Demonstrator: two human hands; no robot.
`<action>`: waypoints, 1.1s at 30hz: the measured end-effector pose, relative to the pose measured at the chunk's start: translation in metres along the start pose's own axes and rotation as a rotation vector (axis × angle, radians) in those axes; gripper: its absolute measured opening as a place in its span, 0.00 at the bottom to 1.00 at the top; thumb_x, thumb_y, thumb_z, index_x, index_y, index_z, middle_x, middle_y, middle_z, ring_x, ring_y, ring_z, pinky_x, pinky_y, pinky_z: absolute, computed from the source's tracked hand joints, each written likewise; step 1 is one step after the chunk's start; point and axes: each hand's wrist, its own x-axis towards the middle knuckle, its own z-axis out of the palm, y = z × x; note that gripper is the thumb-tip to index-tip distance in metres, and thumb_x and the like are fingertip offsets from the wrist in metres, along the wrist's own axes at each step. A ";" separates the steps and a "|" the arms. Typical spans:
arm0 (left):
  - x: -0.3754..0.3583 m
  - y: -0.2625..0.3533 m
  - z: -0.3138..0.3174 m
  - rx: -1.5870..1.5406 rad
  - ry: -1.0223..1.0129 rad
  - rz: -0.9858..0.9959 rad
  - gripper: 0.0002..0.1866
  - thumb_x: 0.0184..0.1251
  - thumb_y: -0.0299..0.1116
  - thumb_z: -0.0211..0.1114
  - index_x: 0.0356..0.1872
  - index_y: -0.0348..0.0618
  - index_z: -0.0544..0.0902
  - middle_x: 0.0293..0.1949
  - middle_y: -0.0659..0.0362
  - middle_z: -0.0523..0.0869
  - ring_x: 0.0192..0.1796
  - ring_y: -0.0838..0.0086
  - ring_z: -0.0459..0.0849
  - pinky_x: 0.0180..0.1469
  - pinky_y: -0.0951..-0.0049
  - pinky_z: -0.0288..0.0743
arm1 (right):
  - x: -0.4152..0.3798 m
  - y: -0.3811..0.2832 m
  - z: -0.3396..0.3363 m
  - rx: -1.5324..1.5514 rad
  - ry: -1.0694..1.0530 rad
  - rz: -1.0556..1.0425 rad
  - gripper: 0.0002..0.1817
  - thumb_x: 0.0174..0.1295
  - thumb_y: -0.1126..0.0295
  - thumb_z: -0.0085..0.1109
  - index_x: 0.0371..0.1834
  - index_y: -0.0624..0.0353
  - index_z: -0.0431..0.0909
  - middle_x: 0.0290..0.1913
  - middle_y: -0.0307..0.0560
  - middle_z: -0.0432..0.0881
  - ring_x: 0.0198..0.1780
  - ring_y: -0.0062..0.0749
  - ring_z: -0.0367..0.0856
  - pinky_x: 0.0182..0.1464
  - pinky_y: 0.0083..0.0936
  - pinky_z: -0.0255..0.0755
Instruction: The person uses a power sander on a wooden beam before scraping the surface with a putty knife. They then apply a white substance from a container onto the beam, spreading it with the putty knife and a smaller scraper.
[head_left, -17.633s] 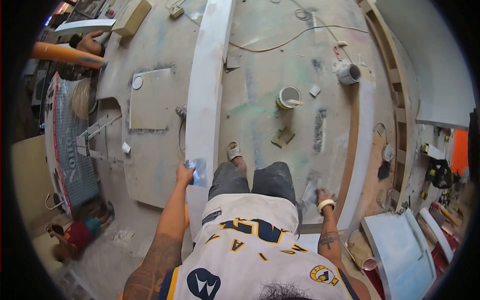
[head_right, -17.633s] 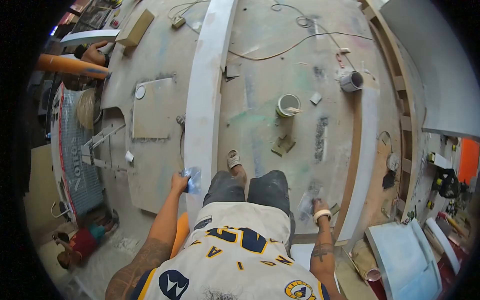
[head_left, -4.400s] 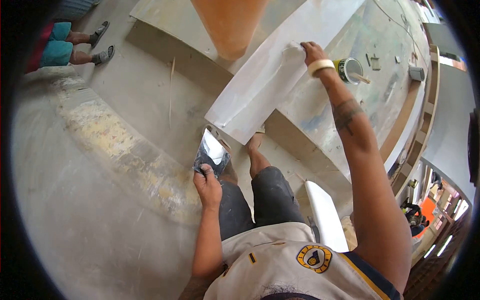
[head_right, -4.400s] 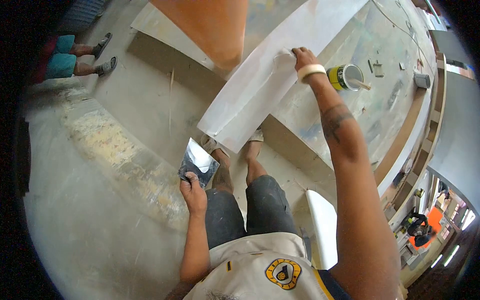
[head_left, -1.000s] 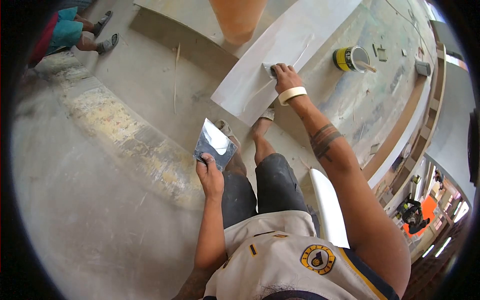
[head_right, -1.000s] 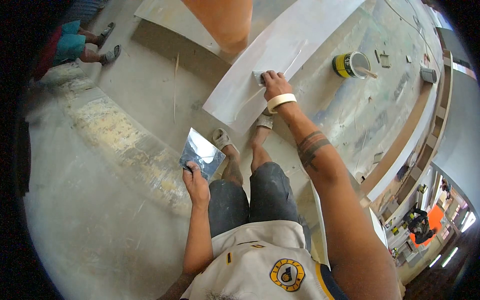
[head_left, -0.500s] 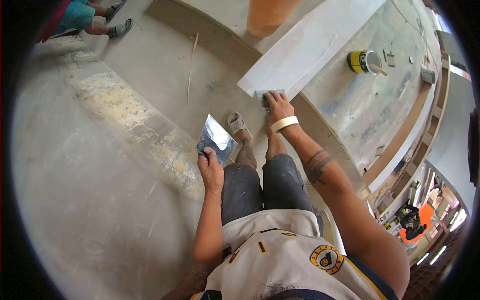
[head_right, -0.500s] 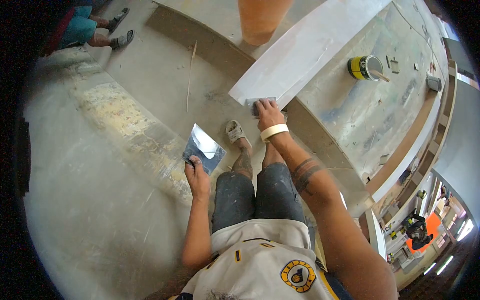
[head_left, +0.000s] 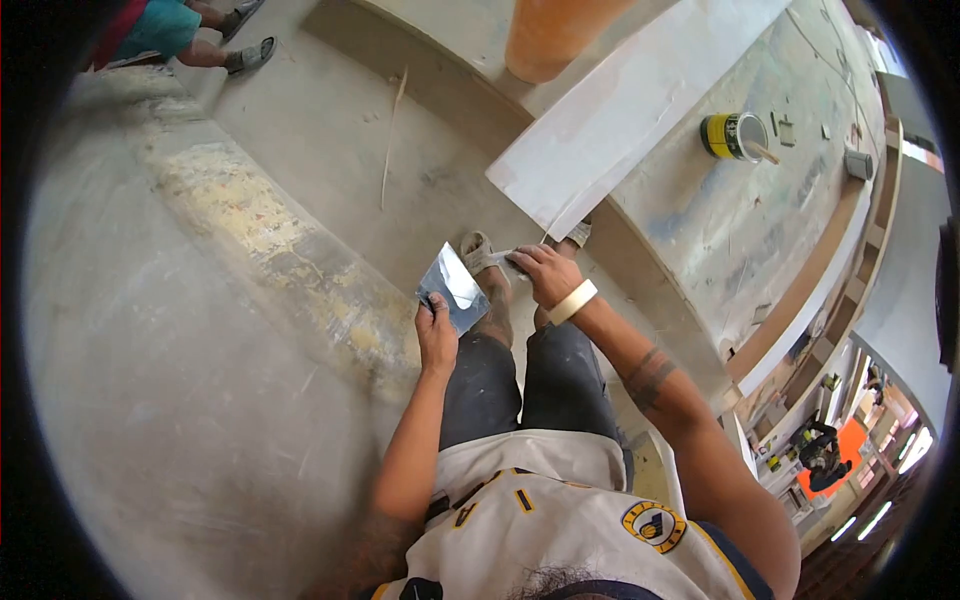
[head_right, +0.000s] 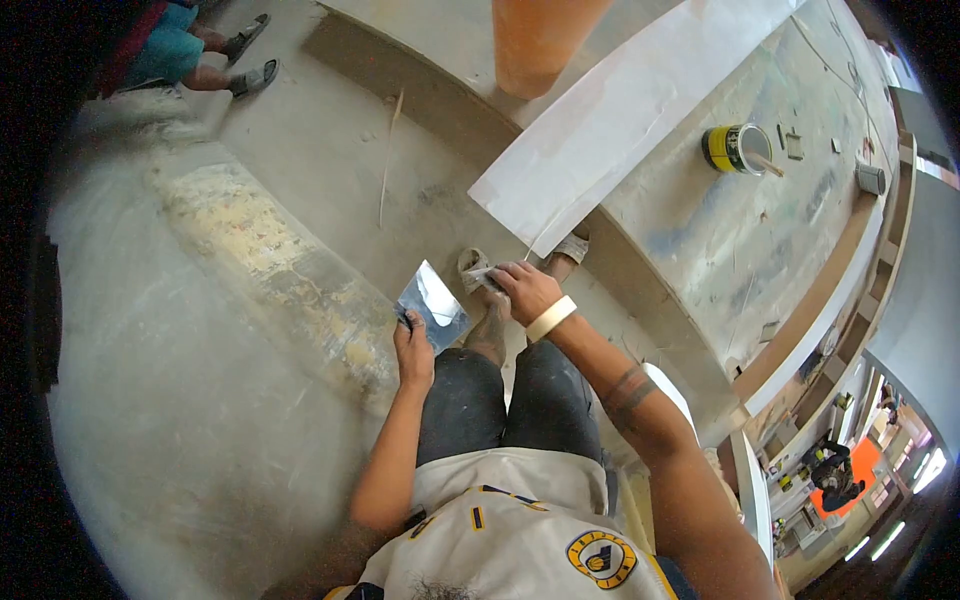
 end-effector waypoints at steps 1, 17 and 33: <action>0.002 0.000 0.005 -0.024 0.002 -0.035 0.19 0.82 0.44 0.49 0.45 0.34 0.76 0.35 0.66 0.74 0.40 0.80 0.67 0.47 0.76 0.66 | -0.004 -0.005 -0.012 0.059 0.021 -0.061 0.31 0.49 0.84 0.56 0.62 0.58 0.75 0.59 0.51 0.79 0.61 0.50 0.76 0.61 0.38 0.74; 0.005 0.124 0.154 -0.714 -0.688 -0.419 0.23 0.78 0.43 0.53 0.64 0.38 0.73 0.55 0.51 0.84 0.53 0.64 0.85 0.57 0.61 0.80 | -0.056 0.003 -0.172 -0.061 0.358 -0.539 0.25 0.57 0.71 0.66 0.60 0.57 0.76 0.61 0.54 0.76 0.66 0.55 0.74 0.67 0.49 0.71; -0.012 0.140 0.172 -0.755 -0.371 -0.204 0.26 0.80 0.47 0.48 0.69 0.39 0.68 0.64 0.51 0.78 0.64 0.59 0.78 0.66 0.56 0.72 | 0.098 0.329 -0.283 -0.415 0.420 0.317 0.28 0.60 0.82 0.46 0.66 0.52 0.72 0.66 0.52 0.73 0.65 0.51 0.72 0.66 0.38 0.70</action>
